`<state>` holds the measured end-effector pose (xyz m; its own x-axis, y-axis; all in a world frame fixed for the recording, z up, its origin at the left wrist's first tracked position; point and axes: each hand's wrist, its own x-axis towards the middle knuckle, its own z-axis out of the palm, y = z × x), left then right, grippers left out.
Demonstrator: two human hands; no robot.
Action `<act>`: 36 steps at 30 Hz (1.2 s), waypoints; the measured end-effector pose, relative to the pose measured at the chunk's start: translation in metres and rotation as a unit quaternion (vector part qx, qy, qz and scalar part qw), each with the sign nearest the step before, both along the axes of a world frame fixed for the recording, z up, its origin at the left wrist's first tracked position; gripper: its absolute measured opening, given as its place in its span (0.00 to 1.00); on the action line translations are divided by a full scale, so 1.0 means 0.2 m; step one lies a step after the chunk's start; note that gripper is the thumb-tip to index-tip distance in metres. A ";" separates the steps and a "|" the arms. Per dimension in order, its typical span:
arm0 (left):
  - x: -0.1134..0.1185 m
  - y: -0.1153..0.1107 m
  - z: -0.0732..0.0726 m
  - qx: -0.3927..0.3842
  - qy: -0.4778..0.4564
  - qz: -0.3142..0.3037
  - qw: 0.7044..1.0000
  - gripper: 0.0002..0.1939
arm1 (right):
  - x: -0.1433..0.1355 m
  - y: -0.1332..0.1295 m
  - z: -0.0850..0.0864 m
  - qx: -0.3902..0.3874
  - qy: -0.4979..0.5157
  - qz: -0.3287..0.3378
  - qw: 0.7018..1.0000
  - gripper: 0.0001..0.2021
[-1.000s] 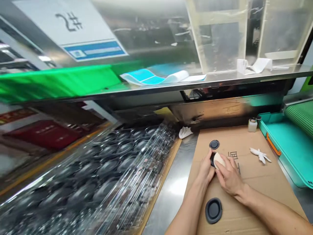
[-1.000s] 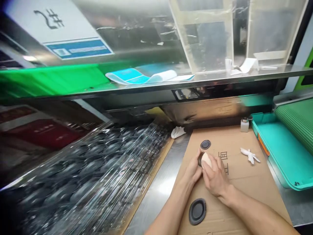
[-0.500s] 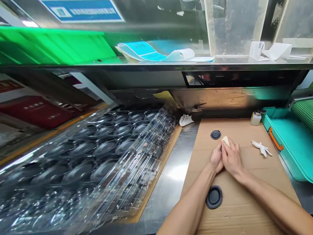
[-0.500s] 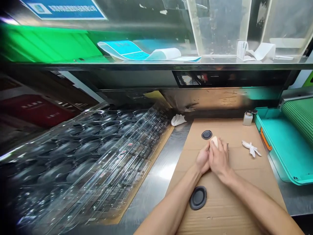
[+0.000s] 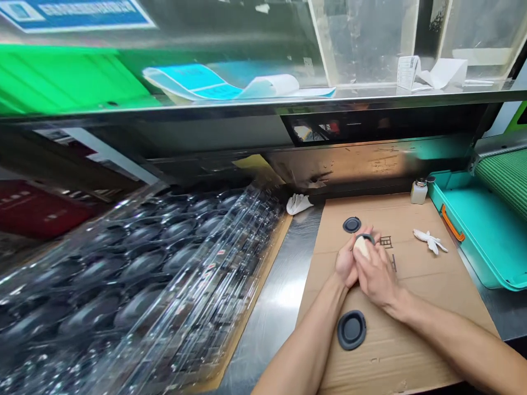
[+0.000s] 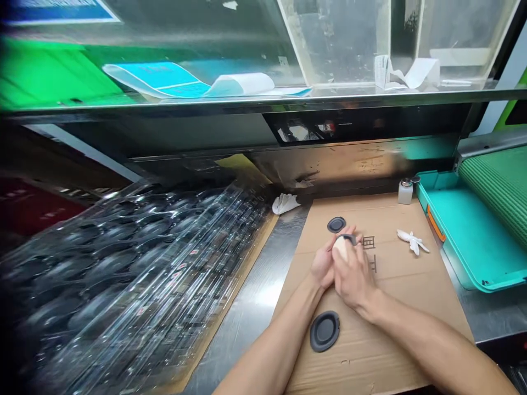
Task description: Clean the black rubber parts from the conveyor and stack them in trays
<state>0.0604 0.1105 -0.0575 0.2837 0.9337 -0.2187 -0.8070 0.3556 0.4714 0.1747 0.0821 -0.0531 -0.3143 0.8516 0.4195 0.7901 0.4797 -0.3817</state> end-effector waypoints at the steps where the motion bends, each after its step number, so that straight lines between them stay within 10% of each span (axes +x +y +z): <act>1: 0.00 0.00 0.00 0.006 0.003 -0.006 1.000 0.22 | 0.02 0.02 0.00 0.000 0.003 0.017 1.000 0.21; 15: 0.08 -0.04 0.00 0.056 0.066 0.023 0.996 0.17 | 0.16 0.06 0.05 -0.102 0.207 0.061 0.971 0.23; 36: 0.09 -0.03 0.02 0.017 0.080 -0.006 0.997 0.23 | 0.12 0.07 0.13 -0.145 0.008 -0.088 0.985 0.19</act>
<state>0.0791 0.1049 -0.0542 0.2593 0.9380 -0.2301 -0.7159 0.3466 0.6061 0.1982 0.0957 -0.0264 -0.1460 0.9772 0.1543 0.8443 0.2043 -0.4954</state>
